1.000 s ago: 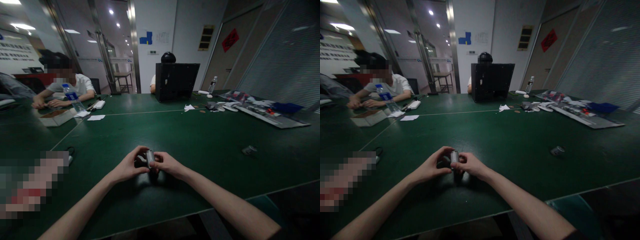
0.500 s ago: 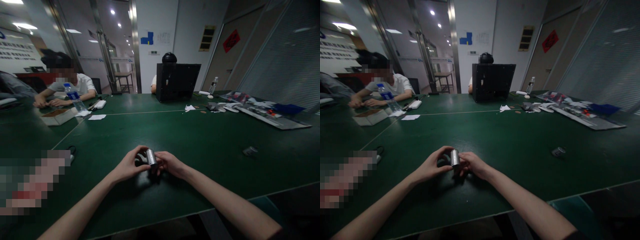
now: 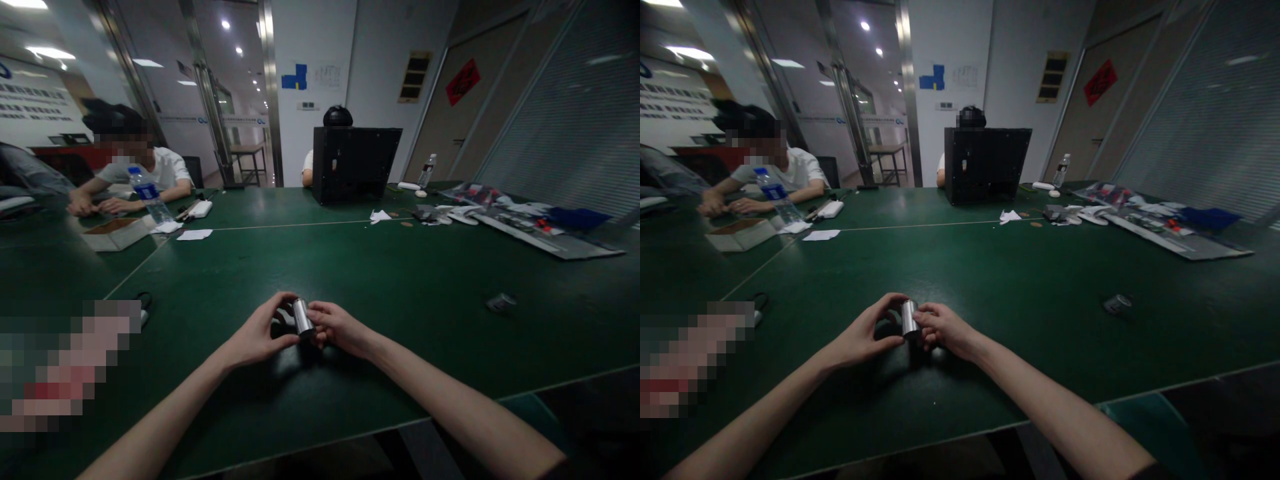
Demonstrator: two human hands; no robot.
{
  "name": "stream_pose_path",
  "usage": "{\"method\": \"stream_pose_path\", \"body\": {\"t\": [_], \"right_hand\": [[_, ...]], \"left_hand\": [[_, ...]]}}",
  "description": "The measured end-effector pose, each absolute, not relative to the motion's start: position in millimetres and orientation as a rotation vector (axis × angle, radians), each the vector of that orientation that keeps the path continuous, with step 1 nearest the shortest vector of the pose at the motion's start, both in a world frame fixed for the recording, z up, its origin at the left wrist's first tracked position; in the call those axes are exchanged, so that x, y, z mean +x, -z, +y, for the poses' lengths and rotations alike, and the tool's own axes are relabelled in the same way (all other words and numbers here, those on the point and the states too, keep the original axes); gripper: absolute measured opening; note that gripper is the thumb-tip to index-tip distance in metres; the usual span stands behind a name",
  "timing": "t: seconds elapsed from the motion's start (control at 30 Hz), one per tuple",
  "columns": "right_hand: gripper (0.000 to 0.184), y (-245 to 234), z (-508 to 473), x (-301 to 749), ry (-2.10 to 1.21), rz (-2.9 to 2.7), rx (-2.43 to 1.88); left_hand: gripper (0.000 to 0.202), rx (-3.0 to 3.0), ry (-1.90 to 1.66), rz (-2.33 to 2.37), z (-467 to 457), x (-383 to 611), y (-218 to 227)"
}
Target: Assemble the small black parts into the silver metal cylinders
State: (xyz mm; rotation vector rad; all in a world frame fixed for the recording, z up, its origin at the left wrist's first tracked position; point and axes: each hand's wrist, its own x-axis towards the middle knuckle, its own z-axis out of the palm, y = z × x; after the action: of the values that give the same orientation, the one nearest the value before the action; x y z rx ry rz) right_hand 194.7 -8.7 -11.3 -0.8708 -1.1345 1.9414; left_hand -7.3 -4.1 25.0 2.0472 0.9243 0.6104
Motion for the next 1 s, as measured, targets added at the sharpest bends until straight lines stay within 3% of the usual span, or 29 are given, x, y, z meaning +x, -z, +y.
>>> {"method": "stream_pose_path", "body": {"t": [0.33,0.7,1.0], "right_hand": [[0.044,10.6,-8.3,195.4,-1.875,-1.306,-0.862],[0.062,16.7,-8.3,195.3,-1.833,-1.377,-0.918],[0.041,17.1,-5.2,195.5,-1.977,-1.244,-0.8]], "left_hand": [[0.055,2.052,-0.569,0.942,-5.9,-3.7,-29.8],[0.054,2.178,-0.558,0.903,-9.2,-2.1,-27.6],[0.054,2.172,-0.573,0.93,-8.2,-2.4,-24.3]]}}
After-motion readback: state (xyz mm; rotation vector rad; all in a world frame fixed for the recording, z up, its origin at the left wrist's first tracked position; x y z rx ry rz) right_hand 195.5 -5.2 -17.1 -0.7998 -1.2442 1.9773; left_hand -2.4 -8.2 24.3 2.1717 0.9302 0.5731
